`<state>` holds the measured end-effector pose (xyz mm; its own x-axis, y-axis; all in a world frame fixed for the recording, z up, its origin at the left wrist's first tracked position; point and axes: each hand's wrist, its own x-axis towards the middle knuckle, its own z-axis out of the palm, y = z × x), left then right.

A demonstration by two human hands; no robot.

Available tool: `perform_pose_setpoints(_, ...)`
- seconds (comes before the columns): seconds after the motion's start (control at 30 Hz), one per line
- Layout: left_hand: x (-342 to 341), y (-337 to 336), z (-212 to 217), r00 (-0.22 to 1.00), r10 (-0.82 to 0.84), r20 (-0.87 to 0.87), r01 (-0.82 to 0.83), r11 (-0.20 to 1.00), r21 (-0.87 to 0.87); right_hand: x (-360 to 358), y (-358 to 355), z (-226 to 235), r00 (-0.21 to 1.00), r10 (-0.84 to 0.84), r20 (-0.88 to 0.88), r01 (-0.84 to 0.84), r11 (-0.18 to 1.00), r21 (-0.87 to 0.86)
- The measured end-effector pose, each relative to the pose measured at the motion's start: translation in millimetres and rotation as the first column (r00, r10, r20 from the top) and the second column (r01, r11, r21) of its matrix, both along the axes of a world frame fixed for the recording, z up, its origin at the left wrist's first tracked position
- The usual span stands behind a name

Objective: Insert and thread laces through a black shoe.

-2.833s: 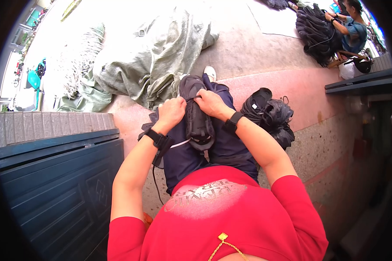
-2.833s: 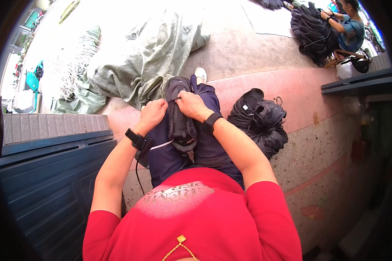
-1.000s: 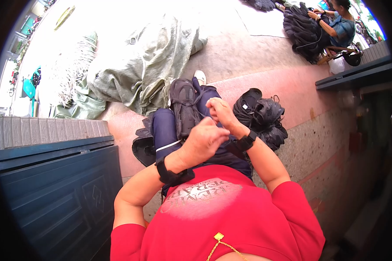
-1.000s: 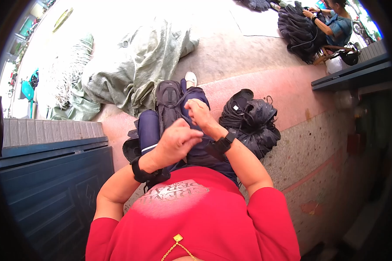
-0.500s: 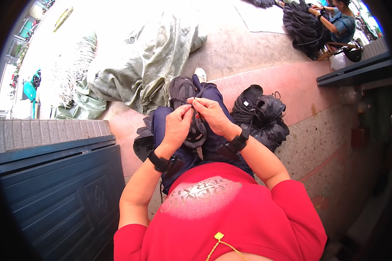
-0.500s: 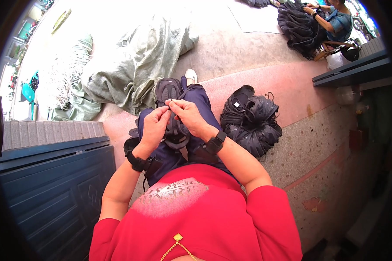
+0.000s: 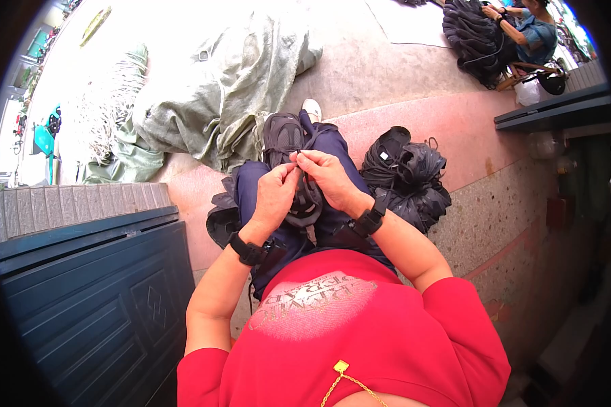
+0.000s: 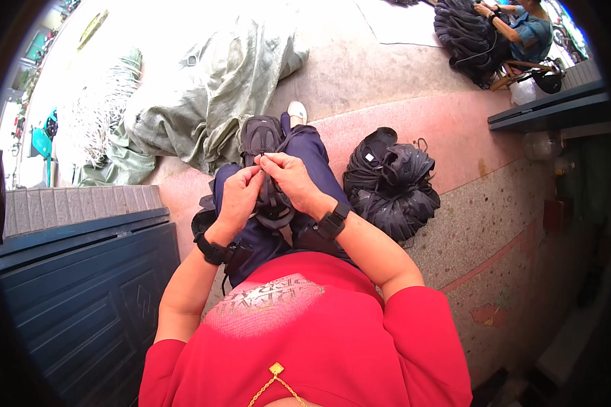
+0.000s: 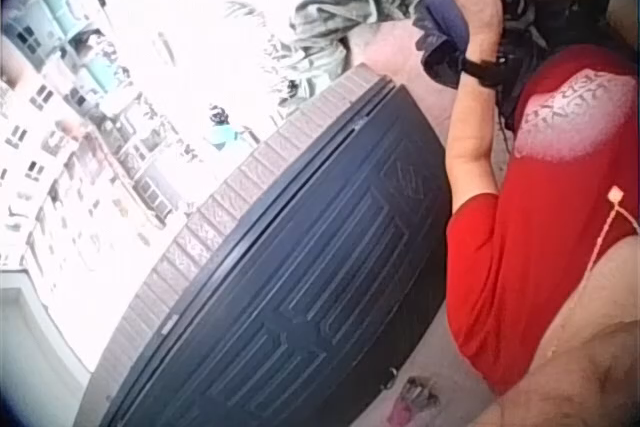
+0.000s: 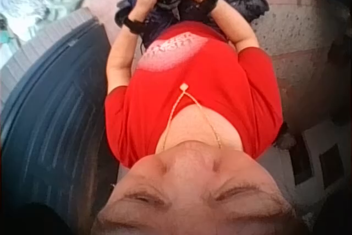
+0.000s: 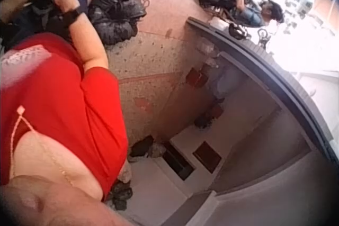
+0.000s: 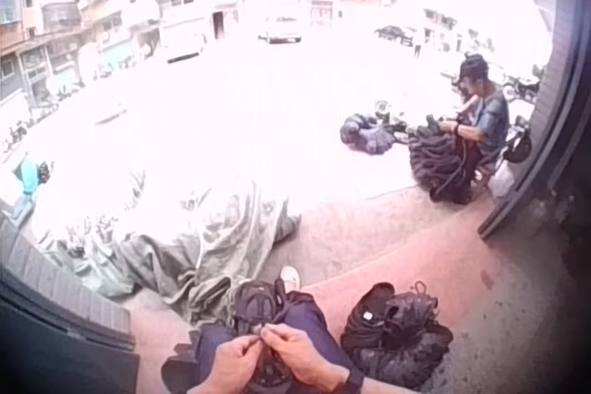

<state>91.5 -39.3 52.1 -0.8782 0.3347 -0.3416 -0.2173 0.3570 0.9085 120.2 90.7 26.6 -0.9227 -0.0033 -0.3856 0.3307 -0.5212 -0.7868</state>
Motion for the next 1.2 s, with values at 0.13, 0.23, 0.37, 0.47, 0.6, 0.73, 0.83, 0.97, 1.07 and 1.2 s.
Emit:
perform_pose_setpoints(0.13,-39,-19,-31,0.950,-0.201,-0.239,0.159,0.970,-0.183,7,1,-3,0.978,0.003,-0.209,0.057,0.958,0.281)
perform_pose_setpoints(0.23,-71,-19,-47,0.847,-0.361,-0.391,0.182,0.887,-0.425,17,3,10,0.984,0.055,-0.167,-0.032,0.990,0.137)
perform_pose_setpoints(0.37,-98,-2,-38,0.733,-0.668,-0.129,0.382,0.562,-0.734,18,10,33,0.970,0.157,-0.187,-0.117,0.971,0.207)
perform_pose_setpoints(0.47,-105,10,-31,0.619,-0.782,-0.077,0.429,0.418,-0.801,11,24,61,0.938,0.155,-0.309,-0.091,0.973,0.213)
perform_pose_setpoints(0.6,-110,1,-46,0.621,-0.773,-0.133,0.486,0.512,-0.709,-1,44,90,0.919,0.240,-0.314,-0.119,0.926,0.359)
perform_pose_setpoints(0.73,-106,3,-40,0.682,-0.727,-0.071,0.507,0.541,-0.671,2,41,87,0.923,0.237,-0.302,-0.145,0.944,0.296)
perform_pose_setpoints(0.83,-106,4,-42,0.669,-0.738,-0.088,0.458,0.503,-0.733,1,40,97,0.922,0.206,-0.327,-0.102,0.946,0.306)
perform_pose_setpoints(0.97,-120,1,-43,0.766,-0.642,0.032,0.558,0.639,-0.529,-9,55,160,0.783,0.053,-0.620,0.138,0.957,0.256)
perform_pose_setpoints(1.07,-122,-9,-40,0.793,-0.609,-0.019,0.537,0.713,-0.451,-14,72,230,0.639,0.177,-0.749,0.235,0.882,0.409)
perform_pose_setpoints(1.2,-119,-4,-40,0.767,-0.642,-0.004,0.568,0.682,-0.460,-19,68,235,0.606,0.312,-0.731,0.266,0.787,0.556)
